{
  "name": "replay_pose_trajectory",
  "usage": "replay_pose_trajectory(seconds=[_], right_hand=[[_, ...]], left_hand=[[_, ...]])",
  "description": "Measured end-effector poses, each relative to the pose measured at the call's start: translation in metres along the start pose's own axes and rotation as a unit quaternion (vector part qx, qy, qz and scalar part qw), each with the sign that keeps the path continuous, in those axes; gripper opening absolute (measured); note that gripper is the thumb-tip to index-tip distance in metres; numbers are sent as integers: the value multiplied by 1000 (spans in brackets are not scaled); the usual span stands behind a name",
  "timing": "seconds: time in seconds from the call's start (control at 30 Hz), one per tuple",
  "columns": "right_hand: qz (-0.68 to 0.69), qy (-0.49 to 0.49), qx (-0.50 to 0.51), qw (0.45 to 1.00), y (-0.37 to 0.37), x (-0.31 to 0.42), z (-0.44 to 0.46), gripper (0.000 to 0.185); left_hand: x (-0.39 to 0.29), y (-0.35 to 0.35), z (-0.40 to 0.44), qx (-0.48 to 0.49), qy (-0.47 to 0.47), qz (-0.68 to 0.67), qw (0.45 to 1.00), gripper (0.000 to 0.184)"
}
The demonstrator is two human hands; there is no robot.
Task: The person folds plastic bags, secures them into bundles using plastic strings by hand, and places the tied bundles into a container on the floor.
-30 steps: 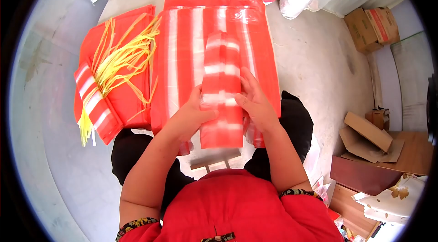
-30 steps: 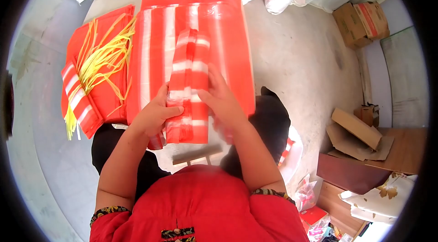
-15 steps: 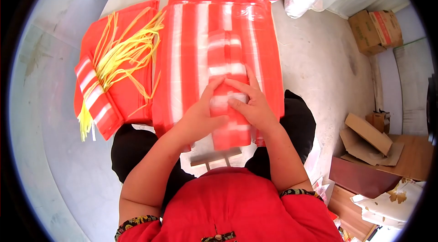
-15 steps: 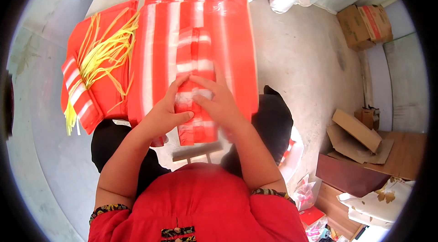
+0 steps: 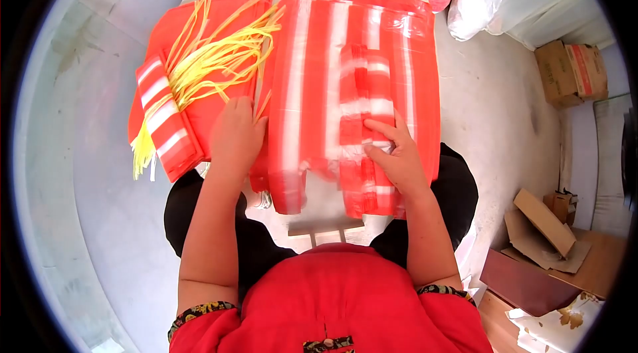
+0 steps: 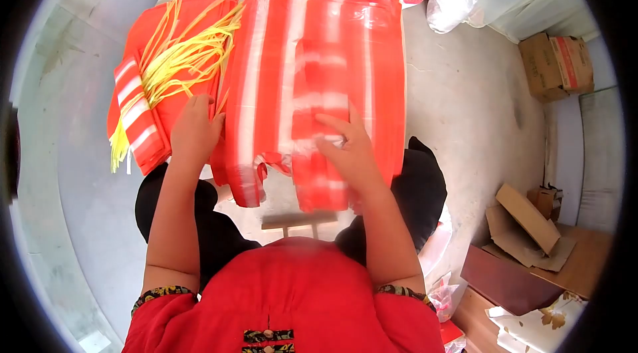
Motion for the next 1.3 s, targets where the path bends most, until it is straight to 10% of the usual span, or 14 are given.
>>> replay_pose_trajectory(seconds=[1.03, 1.13, 1.3], right_hand=[[-33, -68, -34, 997, -13, 25, -3, 86], [1, -57, -40, 998, -11, 23, -2, 92], [124, -20, -62, 990, 9, 11, 3, 95]], left_hand=[[19, 16, -6, 86, -10, -21, 996, 14], [9, 18, 1, 52, 85, -292, 951, 12], [-40, -12, 2, 1, -9, -436, 900, 13]])
Point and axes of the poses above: each hand's wrist, its own z-axis towards the middle knuckle, its own y-axis out of the back of the hand, x = y × z, the point moved 1 cm from there along z, towards the middle knuckle, and after that the axes turned 3 degrees about -y, right-handed, at the moved point
